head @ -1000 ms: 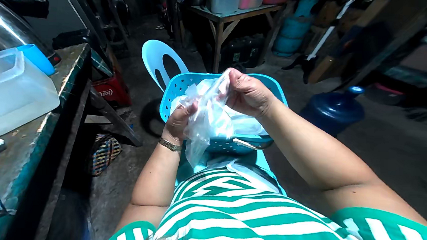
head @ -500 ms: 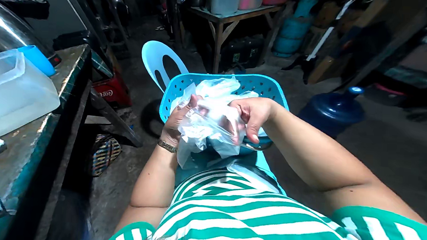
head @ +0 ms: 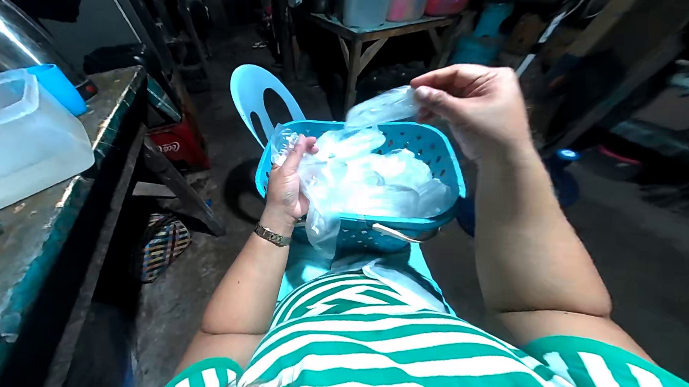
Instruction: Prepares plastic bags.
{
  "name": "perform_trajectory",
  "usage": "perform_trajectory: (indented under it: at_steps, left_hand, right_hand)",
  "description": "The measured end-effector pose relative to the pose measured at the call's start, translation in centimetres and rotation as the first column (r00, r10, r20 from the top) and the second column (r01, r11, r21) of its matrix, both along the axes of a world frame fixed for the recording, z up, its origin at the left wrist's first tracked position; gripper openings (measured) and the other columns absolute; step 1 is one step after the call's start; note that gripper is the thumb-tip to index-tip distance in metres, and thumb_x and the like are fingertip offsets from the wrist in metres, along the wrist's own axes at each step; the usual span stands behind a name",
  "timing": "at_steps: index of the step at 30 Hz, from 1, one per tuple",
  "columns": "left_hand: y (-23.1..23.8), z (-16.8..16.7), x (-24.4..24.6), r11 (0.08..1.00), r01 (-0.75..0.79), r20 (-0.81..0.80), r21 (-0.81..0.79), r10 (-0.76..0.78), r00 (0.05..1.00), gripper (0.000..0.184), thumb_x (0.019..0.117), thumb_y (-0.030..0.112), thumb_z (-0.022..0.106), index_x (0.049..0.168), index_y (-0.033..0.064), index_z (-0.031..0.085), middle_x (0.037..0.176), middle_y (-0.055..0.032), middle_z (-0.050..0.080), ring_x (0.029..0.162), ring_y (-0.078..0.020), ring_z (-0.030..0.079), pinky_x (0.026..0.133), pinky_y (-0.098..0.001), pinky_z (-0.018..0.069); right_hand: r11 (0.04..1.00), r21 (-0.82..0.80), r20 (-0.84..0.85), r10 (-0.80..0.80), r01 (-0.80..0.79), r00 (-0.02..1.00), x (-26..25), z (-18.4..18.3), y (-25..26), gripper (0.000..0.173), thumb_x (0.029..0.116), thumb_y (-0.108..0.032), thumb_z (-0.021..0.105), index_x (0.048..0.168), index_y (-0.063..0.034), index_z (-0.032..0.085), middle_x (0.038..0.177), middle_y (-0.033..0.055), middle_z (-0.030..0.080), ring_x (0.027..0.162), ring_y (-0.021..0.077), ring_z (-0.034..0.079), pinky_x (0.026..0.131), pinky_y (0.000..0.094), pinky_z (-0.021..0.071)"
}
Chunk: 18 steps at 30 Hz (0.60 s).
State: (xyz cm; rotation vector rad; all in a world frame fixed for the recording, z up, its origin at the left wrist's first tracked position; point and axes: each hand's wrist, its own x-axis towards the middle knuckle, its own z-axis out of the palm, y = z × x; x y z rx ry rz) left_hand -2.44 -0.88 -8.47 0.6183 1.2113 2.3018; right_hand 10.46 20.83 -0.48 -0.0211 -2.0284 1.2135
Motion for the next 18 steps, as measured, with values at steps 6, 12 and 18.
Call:
perform_trajectory:
  at_steps: [6, 12, 18]
  left_hand:
    - [-0.4, -0.4, -0.1, 0.986, 0.153, -0.031, 0.066, -0.151, 0.988, 0.047, 0.1091, 0.049, 0.031, 0.121, 0.0188, 0.065, 0.099, 0.0033, 0.068, 0.08, -0.0047, 0.067, 0.069, -0.022, 0.0576]
    - [-0.5, -0.6, 0.2, 0.991, 0.126, -0.073, -0.042, -0.128, 0.989, 0.032, 0.1039, 0.03, 0.043, 0.121, 0.02, 0.068, 0.104, 0.0024, 0.069, 0.082, -0.0066, 0.067, 0.068, -0.0252, 0.0579]
    - [-0.6, -0.2, 0.7, 0.987, 0.121, -0.106, -0.104, -0.131, 0.986, 0.035, 0.1081, 0.037, 0.048, 0.136, 0.0235, 0.063, 0.111, -0.0004, 0.071, 0.089, -0.0096, 0.07, 0.076, -0.0286, 0.0599]
  right_hand:
    - [0.903, 0.416, 0.591, -0.36, 0.11, 0.721, -2.2, -0.2, 2.4, 0.022, 0.1045, -0.014, 0.058, 0.108, 0.0014, 0.074, 0.096, 0.0205, 0.072, 0.084, 0.0328, 0.07, 0.085, 0.0574, 0.0554]
    - [0.796, 0.599, 0.695, -0.465, -0.084, 0.548, -6.6, -5.0, 3.9, 0.01, 0.0924, -0.006, 0.072, 0.098, 0.0025, 0.076, 0.097, 0.0247, 0.072, 0.092, 0.0432, 0.07, 0.085, 0.0662, 0.0537]
    - [0.784, 0.618, 0.326, -0.321, 0.056, 0.889, -4.4, -1.5, 0.2, 0.03, 0.1006, -0.028, 0.066, 0.1, 0.0008, 0.074, 0.099, 0.0221, 0.069, 0.093, 0.038, 0.068, 0.083, 0.0592, 0.0536]
